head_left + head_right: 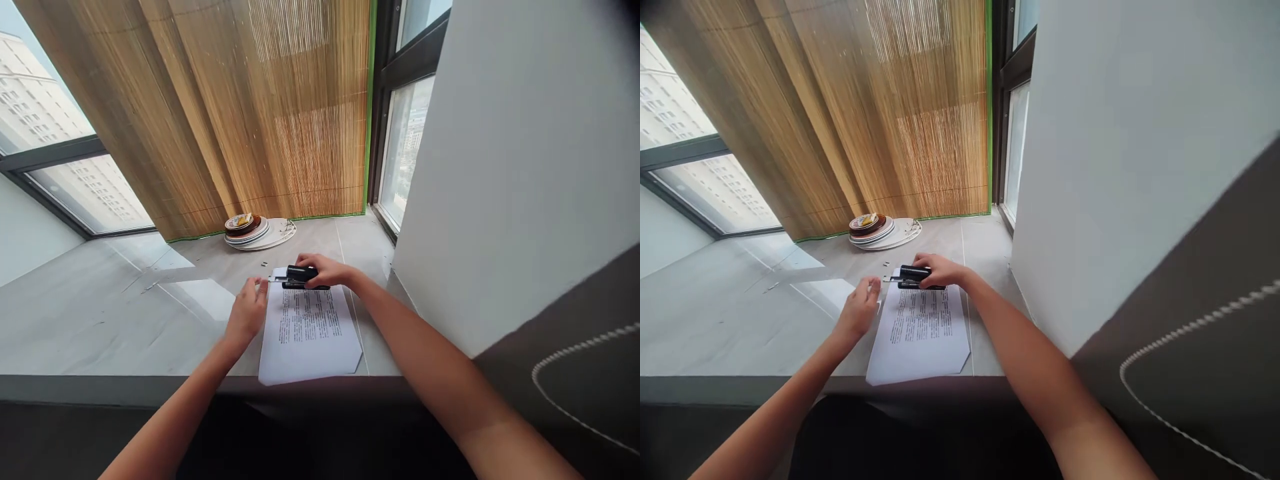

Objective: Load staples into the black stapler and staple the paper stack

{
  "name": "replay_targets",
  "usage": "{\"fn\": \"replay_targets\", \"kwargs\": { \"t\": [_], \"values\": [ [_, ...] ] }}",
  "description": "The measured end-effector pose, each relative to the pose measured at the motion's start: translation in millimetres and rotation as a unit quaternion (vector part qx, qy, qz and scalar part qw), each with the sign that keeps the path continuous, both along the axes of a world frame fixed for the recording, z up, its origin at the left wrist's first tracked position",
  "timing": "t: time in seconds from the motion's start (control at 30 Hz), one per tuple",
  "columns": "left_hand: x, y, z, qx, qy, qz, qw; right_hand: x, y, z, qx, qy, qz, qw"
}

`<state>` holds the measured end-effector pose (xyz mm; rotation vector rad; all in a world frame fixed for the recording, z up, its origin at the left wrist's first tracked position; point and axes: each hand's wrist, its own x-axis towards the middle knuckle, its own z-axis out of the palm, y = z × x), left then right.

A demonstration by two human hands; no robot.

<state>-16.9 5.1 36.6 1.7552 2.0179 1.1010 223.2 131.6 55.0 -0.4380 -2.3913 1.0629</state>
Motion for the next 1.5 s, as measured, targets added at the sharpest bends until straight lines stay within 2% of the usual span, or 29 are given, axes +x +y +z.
{"fn": "replay_targets", "kwargs": {
  "t": [0.07,0.13,0.17,0.23,0.3,0.37,0.43,0.5,0.57,0.63,0.73,0.83,0.9,0.97,1.03,1.13,1.23,1.33,1.43,1.5],
  "values": [
    [-2.7,27.0,16.9,0.059,-0.042,-0.002,0.997,4.7,1.2,2.3,-0.057,0.033,-0.048,0.997],
    [0.0,59.9,27.1,0.091,-0.2,-0.068,0.973,5.8,1.6,2.2,-0.092,0.03,-0.097,0.991],
    [3.1,76.3,28.5,0.09,-0.306,-0.102,0.942,4.9,1.3,1.2,-0.09,0.021,-0.122,0.988],
    [11.4,103.6,24.7,0.08,-0.487,-0.14,0.858,1.1,-0.6,-2.7,-0.052,0.01,-0.172,0.984],
    [20.3,118.8,15.5,0.082,-0.591,-0.148,0.789,-3.5,-4.7,-7.6,0.02,0.022,-0.218,0.975],
    [27.4,121.6,6.4,0.07,-0.642,-0.159,0.747,-7.5,-10.4,-11.2,0.102,0.029,-0.259,0.96],
    [31.1,117.8,0.6,0.053,-0.671,-0.194,0.713,-10.6,-15.9,-12.0,0.195,-0.005,-0.282,0.939],
    [31.7,114.1,-1.7,0.023,-0.709,-0.201,0.675,-13.4,-18.8,-10.3,0.288,-0.071,-0.282,0.912],
    [30.7,113.9,-2.7,-0.005,-0.744,-0.182,0.642,-16.7,-18.5,-8.1,0.363,-0.135,-0.271,0.881],
    [29.7,116.1,-3.4,-0.008,-0.766,-0.164,0.621,-20.4,-16.2,-7.0,0.409,-0.177,-0.262,0.856],
    [30.0,118.9,-3.1,0.002,-0.786,-0.141,0.603,-25.5,-13.8,-8.0,0.441,-0.206,-0.267,0.831],
    [31.3,119.3,-1.7,-0.017,-0.797,-0.119,0.592,-28.6,-15.0,-9.2,0.448,-0.218,-0.303,0.812],
    [31.8,119.3,-1.6,-0.022,-0.796,-0.118,0.594,-29.6,-16.9,-8.7,0.447,-0.219,-0.312,0.809],
    [31.6,119.6,-2.5,-0.018,-0.786,-0.126,0.605,-29.8,-18.3,-7.5,0.44,-0.213,-0.311,0.815],
    [31.3,120.2,-4.1,-0.01,-0.766,-0.137,0.628,-28.5,-17.9,-6.7,0.421,-0.201,-0.32,0.825],
    [30.6,121.4,-6.4,0.013,-0.724,-0.148,0.674,-22.9,-13.2,-8.0,0.355,-0.147,-0.346,0.856],
    [28.2,122.9,-6.8,0.06,-0.677,-0.142,0.72,-13.1,-6.1,-10.4,0.224,-0.039,-0.355,0.907],
    [23.9,124.2,-5.0,0.106,-0.637,-0.127,0.753,-2.0,-2.0,-9.1,0.086,0.032,-0.311,0.946],
    [20.1,124.4,-3.0,0.12,-0.613,-0.11,0.773,5.9,-3.8,-2.2,-0.003,0.01,-0.228,0.974],
    [19.2,123.3,-2.6,0.116,-0.599,-0.101,0.786,7.7,-7.7,3.8,-0.041,-0.02,-0.145,0.988]
  ]
}}
